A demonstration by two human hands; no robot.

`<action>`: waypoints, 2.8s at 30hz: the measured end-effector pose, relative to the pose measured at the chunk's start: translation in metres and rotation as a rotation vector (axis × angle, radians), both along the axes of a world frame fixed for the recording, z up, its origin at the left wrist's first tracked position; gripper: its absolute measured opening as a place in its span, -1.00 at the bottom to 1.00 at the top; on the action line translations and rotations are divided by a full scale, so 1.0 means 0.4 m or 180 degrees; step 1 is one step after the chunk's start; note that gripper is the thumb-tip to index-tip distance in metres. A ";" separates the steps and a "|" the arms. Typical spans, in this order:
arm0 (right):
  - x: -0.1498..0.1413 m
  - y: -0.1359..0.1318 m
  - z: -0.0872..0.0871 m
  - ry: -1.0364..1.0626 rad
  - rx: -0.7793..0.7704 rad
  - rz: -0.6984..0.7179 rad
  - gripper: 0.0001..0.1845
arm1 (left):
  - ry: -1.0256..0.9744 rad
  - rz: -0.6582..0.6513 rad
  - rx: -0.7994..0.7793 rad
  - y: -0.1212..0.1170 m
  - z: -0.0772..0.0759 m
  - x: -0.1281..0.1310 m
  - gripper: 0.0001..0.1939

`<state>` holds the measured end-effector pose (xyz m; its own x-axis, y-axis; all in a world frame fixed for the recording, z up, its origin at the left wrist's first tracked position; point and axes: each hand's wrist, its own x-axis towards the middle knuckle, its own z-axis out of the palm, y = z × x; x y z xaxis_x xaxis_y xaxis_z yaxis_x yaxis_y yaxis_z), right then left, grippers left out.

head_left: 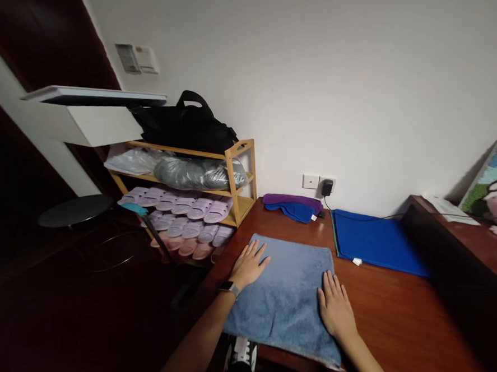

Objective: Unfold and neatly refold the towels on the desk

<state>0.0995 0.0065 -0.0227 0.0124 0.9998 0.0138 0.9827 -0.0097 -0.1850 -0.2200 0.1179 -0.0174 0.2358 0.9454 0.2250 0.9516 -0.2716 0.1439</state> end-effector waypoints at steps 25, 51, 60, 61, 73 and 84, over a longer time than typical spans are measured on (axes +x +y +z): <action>-0.012 -0.014 0.034 0.0002 -0.0087 -0.0004 -0.27 | 0.0207 -0.0110 0.0099 -0.274 0.004 -0.121 -0.41; -0.067 -0.217 0.014 0.0061 0.0075 -0.0171 -0.23 | 0.0327 -0.1634 0.0296 -0.391 0.139 0.172 -0.41; -0.075 -0.190 -0.028 0.0338 0.0302 -0.0202 -0.25 | 0.0434 -0.1271 0.0605 -0.398 0.046 -0.050 -0.32; -0.076 -0.188 -0.034 0.0349 0.0343 -0.0220 -0.25 | 0.0496 -0.1233 0.0656 -0.400 0.039 -0.101 -0.31; -0.035 -0.236 -0.060 0.0279 0.1367 0.0286 -0.41 | 0.0857 -0.1357 0.1293 -0.448 -0.029 -0.303 -0.39; 0.114 -0.321 -0.028 0.0735 0.1059 0.1774 -0.54 | 0.0034 -0.1018 0.1589 -0.516 0.061 -0.274 -0.62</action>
<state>0.1449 -0.1218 -0.0339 -0.4629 0.8008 0.3800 0.7595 0.5794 -0.2957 -0.3297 -0.0883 0.0071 0.4963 0.6074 0.6202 0.8120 -0.5776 -0.0841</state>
